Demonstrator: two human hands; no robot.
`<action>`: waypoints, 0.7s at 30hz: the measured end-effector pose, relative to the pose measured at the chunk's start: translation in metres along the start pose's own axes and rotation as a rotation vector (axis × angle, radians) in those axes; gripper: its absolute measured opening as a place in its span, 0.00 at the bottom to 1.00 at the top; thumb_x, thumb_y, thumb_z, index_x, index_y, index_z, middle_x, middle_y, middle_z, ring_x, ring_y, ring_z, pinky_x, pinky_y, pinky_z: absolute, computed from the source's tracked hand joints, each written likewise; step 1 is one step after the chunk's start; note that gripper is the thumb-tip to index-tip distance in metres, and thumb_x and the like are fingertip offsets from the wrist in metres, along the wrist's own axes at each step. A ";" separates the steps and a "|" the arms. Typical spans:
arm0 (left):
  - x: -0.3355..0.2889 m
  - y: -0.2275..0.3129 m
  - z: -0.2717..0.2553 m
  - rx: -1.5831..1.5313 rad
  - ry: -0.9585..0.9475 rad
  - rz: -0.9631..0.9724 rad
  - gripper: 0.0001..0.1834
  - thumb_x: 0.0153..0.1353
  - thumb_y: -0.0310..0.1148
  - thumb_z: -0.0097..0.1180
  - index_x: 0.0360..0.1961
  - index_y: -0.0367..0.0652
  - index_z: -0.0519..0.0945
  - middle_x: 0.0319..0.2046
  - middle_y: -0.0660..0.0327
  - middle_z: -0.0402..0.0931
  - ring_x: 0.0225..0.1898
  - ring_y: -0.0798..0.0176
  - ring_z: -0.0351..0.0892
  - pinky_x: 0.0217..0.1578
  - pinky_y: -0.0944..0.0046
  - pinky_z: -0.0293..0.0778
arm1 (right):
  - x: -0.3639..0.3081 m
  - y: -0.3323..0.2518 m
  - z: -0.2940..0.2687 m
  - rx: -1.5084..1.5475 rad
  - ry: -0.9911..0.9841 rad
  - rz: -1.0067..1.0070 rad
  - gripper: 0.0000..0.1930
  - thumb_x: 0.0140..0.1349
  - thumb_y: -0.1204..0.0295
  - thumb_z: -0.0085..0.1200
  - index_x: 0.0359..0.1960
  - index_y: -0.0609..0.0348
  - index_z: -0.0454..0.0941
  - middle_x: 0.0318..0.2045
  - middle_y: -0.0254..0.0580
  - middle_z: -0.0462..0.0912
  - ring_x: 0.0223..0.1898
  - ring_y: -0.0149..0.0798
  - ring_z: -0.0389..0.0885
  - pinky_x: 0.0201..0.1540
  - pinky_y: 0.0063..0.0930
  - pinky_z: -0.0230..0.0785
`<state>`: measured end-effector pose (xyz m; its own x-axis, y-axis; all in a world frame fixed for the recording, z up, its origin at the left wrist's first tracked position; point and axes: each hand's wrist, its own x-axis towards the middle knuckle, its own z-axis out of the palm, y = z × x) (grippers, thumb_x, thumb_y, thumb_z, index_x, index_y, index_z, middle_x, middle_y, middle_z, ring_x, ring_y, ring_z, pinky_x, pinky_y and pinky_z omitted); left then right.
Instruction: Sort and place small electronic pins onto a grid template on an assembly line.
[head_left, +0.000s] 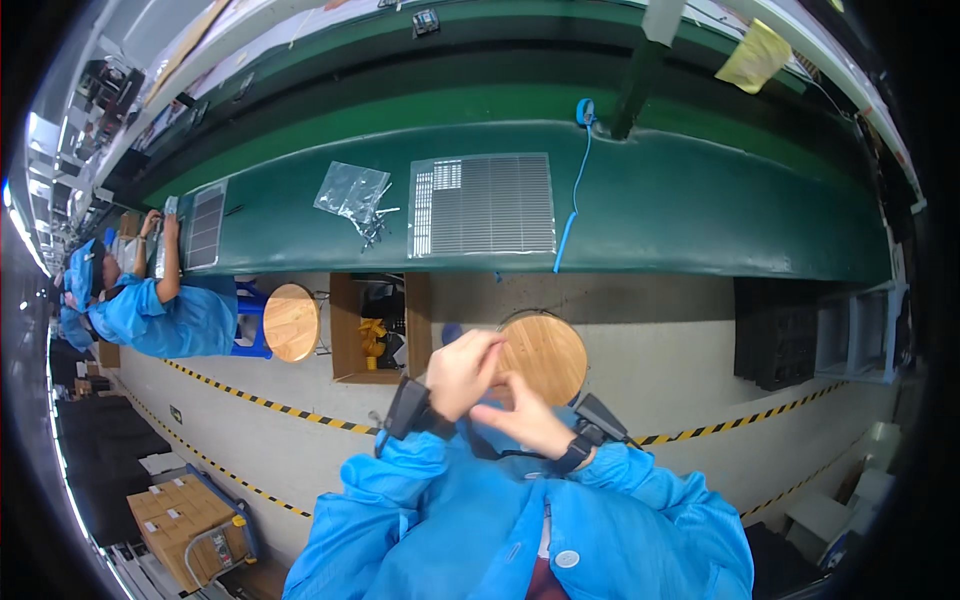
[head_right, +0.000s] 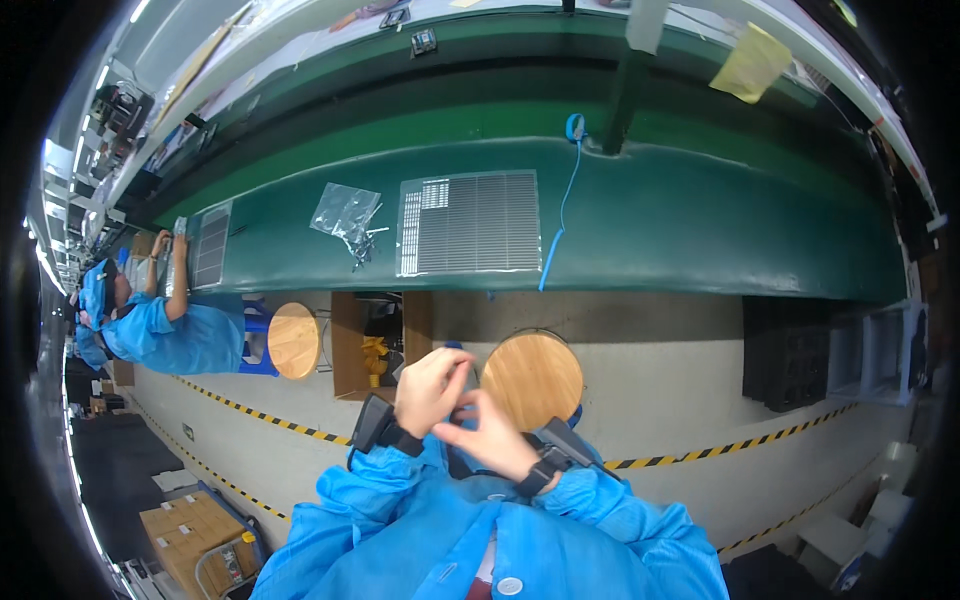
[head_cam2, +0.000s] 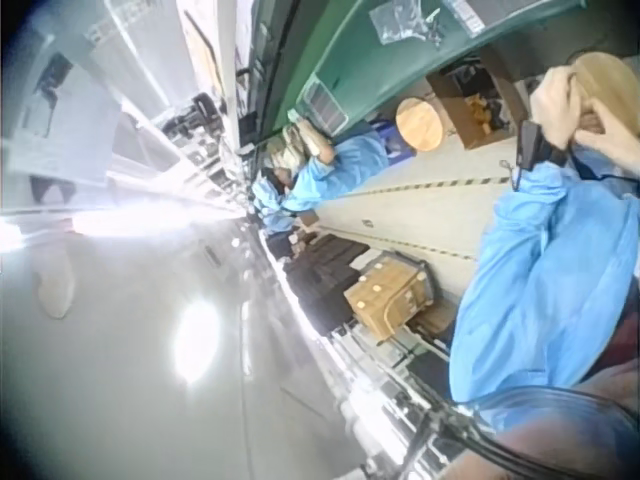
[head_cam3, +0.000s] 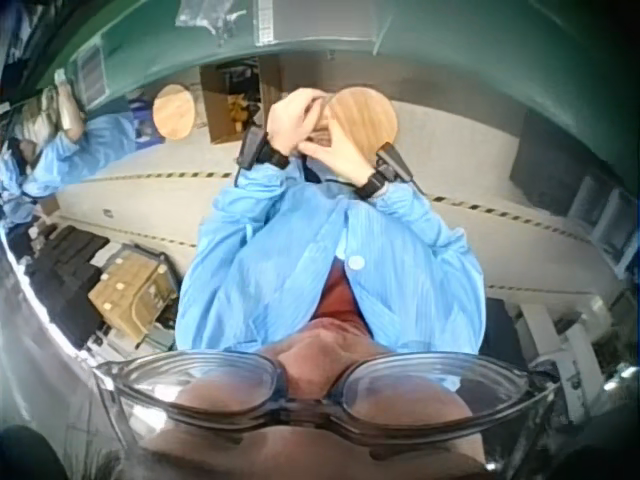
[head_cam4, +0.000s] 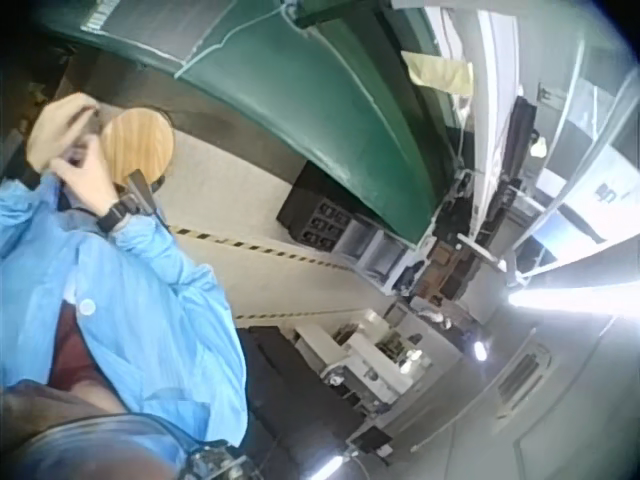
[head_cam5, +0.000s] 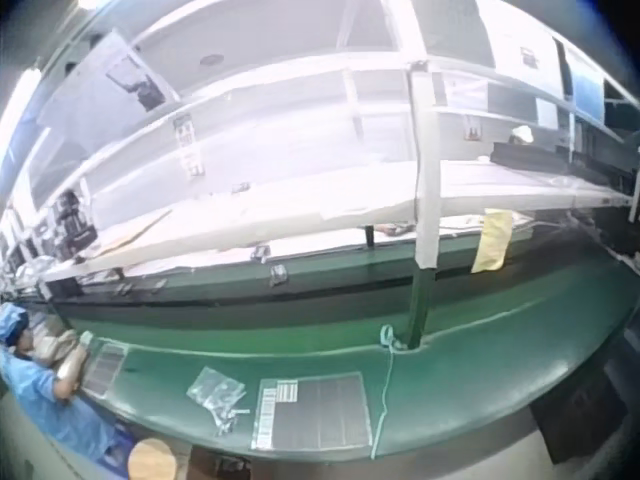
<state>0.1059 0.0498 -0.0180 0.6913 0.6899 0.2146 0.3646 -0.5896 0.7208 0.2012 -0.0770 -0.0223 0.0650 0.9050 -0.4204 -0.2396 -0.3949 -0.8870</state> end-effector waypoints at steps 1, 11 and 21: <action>-0.005 -0.020 0.000 -0.028 -0.051 -0.102 0.06 0.62 0.26 0.58 0.39 0.41 0.83 0.33 0.54 0.82 0.30 0.52 0.84 0.31 0.61 0.78 | 0.013 0.016 -0.016 -0.127 0.131 -0.008 0.29 0.60 0.58 0.66 0.56 0.63 0.69 0.52 0.52 0.78 0.54 0.44 0.78 0.55 0.36 0.71; -0.032 -0.237 0.082 -0.153 -0.599 -0.452 0.14 0.60 0.38 0.60 0.43 0.42 0.79 0.35 0.52 0.84 0.38 0.47 0.85 0.38 0.51 0.78 | 0.097 0.048 -0.174 -0.718 1.072 0.066 0.09 0.60 0.71 0.60 0.39 0.61 0.79 0.34 0.48 0.84 0.40 0.48 0.84 0.44 0.37 0.75; 0.023 -0.256 0.181 -0.046 -0.459 -0.242 0.22 0.62 0.36 0.56 0.57 0.44 0.75 0.47 0.46 0.80 0.52 0.40 0.77 0.55 0.42 0.68 | 0.209 0.005 -0.240 -1.229 0.976 -0.149 0.21 0.59 0.75 0.59 0.54 0.67 0.70 0.55 0.59 0.71 0.54 0.61 0.73 0.56 0.44 0.68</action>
<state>0.1411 0.1401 -0.3166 0.7966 0.5429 -0.2657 0.5274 -0.4095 0.7444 0.4461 0.0720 -0.1607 0.7061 0.6909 0.1551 0.6958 -0.6364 -0.3331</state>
